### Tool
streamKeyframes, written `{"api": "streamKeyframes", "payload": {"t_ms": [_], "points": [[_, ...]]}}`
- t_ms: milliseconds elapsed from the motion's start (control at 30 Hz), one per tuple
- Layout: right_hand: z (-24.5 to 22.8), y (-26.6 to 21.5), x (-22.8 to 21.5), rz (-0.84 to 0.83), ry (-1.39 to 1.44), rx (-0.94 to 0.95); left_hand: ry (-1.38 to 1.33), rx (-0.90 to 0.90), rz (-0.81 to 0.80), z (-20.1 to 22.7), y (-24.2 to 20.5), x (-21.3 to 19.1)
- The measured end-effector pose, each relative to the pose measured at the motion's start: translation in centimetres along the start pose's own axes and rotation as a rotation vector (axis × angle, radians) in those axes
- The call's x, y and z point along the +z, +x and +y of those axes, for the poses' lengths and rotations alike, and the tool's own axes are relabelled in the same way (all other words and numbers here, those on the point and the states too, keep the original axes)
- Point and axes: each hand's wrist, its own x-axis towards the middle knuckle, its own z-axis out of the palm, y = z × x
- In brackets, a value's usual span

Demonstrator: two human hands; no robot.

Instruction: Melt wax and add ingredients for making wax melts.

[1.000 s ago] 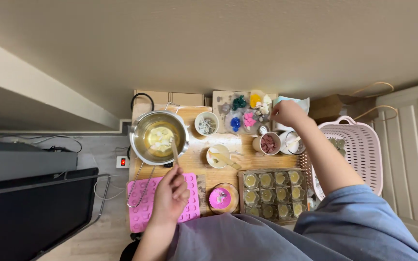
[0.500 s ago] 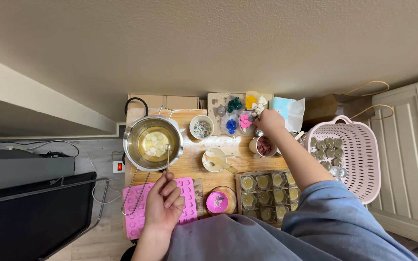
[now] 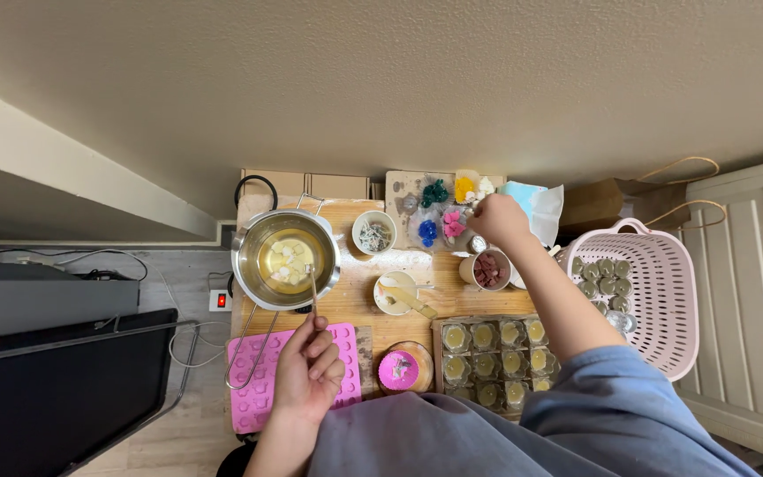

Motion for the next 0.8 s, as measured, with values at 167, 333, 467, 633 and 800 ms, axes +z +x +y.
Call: {"api": "streamKeyframes", "payload": {"t_ms": [167,333,467,633,800], "points": [[-10.3,-5.0,-4.2,0.072,0.177,-0.405,-0.018,-0.002,-0.019,-0.6,0.0,0.4],[-19.8,-8.7,-4.4,-0.031,0.333,-0.672,-0.019,0.007,-0.011,-0.6,-0.4,0.7],[-23.2,-9.9,-3.6,-0.006,0.322,-0.844,-0.040,0.012,-0.023,-0.7,-0.5,0.4],[-19.9,-8.0,-4.7,-0.042,0.421,-0.795,-0.043,0.011,-0.011,-0.7,-0.7,0.2],[-9.4,-4.1,-4.9,0.082,0.206,-0.385,-0.018,-0.002,-0.009,-0.7,-1.0,1.0]]}}
